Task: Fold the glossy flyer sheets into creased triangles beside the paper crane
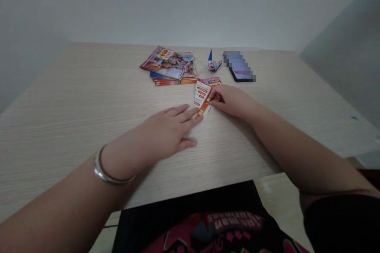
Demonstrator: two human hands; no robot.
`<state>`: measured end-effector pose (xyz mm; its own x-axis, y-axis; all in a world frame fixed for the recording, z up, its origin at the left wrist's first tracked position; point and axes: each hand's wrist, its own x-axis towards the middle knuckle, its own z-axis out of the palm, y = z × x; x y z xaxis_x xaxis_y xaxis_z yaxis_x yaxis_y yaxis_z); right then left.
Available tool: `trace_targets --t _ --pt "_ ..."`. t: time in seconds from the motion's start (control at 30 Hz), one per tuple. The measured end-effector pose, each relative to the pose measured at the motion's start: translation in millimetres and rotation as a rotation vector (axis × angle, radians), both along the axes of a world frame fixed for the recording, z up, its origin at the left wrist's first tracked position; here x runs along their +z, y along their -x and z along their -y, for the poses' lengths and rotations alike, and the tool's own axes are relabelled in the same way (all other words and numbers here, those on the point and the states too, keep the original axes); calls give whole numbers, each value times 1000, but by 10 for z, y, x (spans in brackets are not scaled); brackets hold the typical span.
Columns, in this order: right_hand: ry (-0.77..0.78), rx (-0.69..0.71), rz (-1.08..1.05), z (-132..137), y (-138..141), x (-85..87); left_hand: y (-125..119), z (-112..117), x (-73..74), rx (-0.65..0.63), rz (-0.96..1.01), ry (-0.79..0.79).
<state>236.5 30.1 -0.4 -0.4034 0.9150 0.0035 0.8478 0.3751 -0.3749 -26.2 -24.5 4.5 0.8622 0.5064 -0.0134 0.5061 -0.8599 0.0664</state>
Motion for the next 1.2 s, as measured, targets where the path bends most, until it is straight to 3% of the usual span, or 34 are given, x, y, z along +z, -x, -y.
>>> trace_targets --t 0.2,0.33,0.47,0.6,0.67,0.83,0.93,1.07,1.2 --pt "-11 0 -20 -25 -56 -15 77 -25 72 -6 10 -33" --pt "-1 6 -54 -36 -77 -53 -3 -5 134 34 30 -107" --pt "-15 7 -57 -10 -78 -58 -114 -22 216 35 -9 -24" --pt "-39 27 -31 29 -65 -19 -173 -35 194 102 31 -72" --pt "-79 69 -30 37 -71 13 -196 -31 163 118 15 -83" --pt "-213 367 -45 21 -140 79 -250 -47 153 153 -22 -69" --pt "-243 462 -50 13 -171 84 -261 -52 182 198 -31 -63" --pt "-300 472 22 46 -142 95 -271 -20 215 329 -53 -55" --pt "-369 392 100 117 -56 123 -283 6 232 386 -88 -71"
